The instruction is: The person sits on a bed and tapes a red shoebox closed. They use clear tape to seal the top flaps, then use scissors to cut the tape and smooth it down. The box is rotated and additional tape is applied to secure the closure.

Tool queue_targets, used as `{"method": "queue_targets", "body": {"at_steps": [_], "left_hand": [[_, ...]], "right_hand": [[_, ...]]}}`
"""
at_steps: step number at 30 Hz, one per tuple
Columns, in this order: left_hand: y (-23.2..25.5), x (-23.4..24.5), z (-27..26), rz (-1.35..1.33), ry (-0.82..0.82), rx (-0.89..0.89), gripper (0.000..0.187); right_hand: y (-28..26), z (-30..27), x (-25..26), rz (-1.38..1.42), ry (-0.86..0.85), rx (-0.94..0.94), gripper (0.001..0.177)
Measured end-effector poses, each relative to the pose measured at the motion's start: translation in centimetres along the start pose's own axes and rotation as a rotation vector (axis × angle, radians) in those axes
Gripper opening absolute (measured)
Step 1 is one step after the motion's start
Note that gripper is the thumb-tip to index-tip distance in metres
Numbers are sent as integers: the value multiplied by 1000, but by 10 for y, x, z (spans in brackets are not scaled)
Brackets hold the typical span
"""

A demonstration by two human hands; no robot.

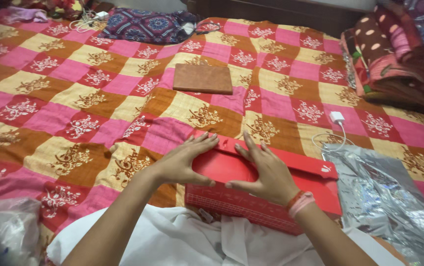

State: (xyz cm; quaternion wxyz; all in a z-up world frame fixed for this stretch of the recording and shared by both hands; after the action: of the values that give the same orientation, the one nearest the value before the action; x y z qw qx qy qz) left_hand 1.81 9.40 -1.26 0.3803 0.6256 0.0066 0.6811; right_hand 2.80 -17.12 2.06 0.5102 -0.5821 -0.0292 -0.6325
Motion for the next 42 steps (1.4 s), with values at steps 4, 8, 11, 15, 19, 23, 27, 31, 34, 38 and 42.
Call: {"method": "queue_targets", "body": {"at_steps": [4, 8, 11, 15, 19, 23, 27, 31, 34, 38, 42], "left_hand": [[-66, -25, -7, -799, 531, 137, 54], [-107, -81, -22, 10, 250, 836, 26], [-118, -108, -26, 209, 110, 961, 30], [-125, -116, -20, 384, 31, 741, 25], [-118, -94, -13, 451, 92, 654, 17], [-90, -40, -6, 364, 365, 725, 24], [-35, 22, 23, 139, 859, 514, 16], [41, 15, 66, -237, 800, 217, 17], [80, -24, 90, -481, 605, 144, 20], [77, -59, 84, -720, 515, 178, 19], [62, -70, 77, -702, 531, 158, 17]], "right_hand": [[2, -5, -1, -21, 29, -16, 137], [-1, -5, -3, -29, 44, -24, 135], [0, -5, -2, -6, 44, -41, 135], [-2, -9, -5, -21, 72, -5, 133], [-4, -7, -3, -3, 77, -6, 134], [-5, -8, -4, 14, 61, -35, 135], [1, -11, -5, 52, 83, 21, 123], [16, -13, -11, 222, 157, 49, 85], [29, -13, -14, 470, 222, -54, 65], [36, -18, -13, 742, 334, -82, 84], [37, -23, -13, 860, 591, -286, 81]]}}
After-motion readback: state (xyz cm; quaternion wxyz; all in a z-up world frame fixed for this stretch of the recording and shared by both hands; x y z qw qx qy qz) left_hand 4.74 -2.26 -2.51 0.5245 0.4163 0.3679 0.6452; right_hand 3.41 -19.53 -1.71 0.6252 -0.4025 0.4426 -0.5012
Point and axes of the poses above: each hand's wrist, its own z-axis towards the middle knuckle, its own x-axis out of the back of the hand, y = z × x, the point moved 1 cm from there along z, towards the middle knuckle, and after that the axes turned 15 degrees about z, right-handed, at the moved point
